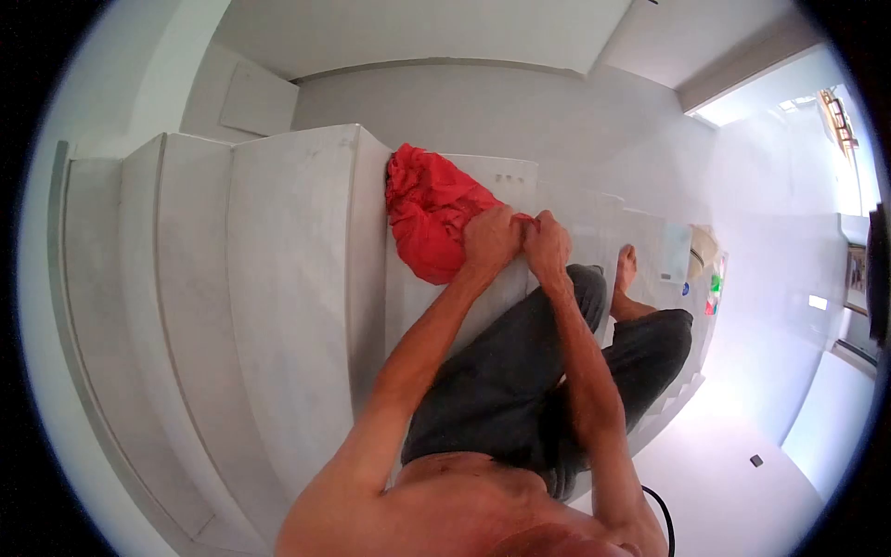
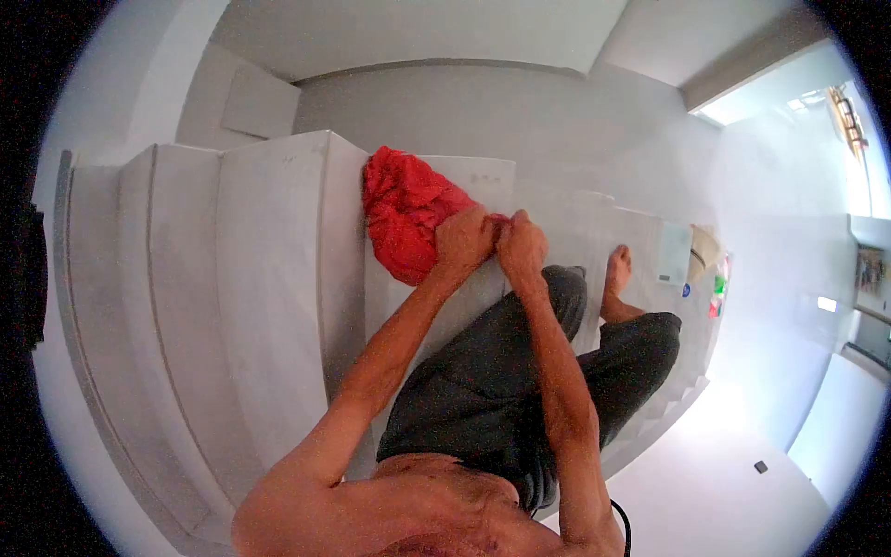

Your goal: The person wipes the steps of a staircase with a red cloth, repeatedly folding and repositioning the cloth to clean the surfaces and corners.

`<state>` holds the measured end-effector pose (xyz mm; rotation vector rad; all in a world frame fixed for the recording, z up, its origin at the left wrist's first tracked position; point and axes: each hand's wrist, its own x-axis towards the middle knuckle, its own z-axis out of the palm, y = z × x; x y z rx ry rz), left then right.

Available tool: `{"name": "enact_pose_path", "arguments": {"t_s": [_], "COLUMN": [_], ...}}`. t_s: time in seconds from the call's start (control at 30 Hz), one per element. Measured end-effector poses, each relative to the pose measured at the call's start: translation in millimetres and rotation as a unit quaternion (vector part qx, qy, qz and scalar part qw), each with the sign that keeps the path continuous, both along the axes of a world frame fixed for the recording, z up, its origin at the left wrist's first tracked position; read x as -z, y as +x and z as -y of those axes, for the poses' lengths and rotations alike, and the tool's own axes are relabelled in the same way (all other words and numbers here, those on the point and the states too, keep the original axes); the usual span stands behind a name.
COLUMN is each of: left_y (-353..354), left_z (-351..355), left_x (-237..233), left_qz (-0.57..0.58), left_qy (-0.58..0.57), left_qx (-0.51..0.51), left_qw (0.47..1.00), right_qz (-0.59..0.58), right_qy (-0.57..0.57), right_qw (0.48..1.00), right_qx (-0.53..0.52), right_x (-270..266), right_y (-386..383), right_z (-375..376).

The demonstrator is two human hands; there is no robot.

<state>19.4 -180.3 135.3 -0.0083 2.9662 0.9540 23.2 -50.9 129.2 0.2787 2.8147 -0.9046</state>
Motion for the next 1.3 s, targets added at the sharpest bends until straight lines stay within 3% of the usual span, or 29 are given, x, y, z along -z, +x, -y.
{"name": "enact_pose_path", "arguments": {"t_s": [0.1,0.2,0.37,0.57,0.73,0.93,1.07,1.17,1.3], "left_y": [6.1,9.6,-13.9,-27.8,-70.8,-44.6,-60.0,-63.6,-30.3], "left_z": [-2.3,-1.3,-9.7,-6.1,-10.0,-0.5,-3.3,-1.6,-2.6], "left_x": [3.3,5.3,-13.9,-11.0,2.6,-3.2,-3.6,-4.4,-16.6], "left_qz": [0.013,0.003,0.029,0.088,0.062,0.134,0.093,0.11,0.149], "left_qy": [-0.016,-0.005,0.001,0.008,-0.006,-0.01,-0.022,-0.049,-0.006], "left_qx": [-0.007,-0.012,-0.07,-0.079,-0.116,-0.089,-0.131,-0.108,-0.103], "left_qw": [1.0,1.0,0.997,0.993,0.991,0.987,0.987,0.987,0.983], "right_qz": [0.003,0.015,0.011,0.034,-0.009,0.052,0.001,0.018,0.047], "right_qy": [-0.04,-0.009,-0.041,0.006,0.003,0.001,-0.004,0.002,-0.01], "right_qw": [0.998,0.999,0.999,0.999,0.998,0.997,0.998,0.999,0.997], "right_qx": [0.041,0.03,0.022,0.039,0.066,0.063,0.07,0.049,0.056], "right_x": [3.9,5.0,-3.1,5.3,-11.4,-6.5,1.1,-2.8,-8.6], "right_y": [11.0,8.7,-24.6,-42.3,-93.5,-39.9,-72.5,-73.6,-37.1], "right_z": [2.2,4.9,6.2,12.1,21.1,25.4,26.3,23.3,23.9]}}
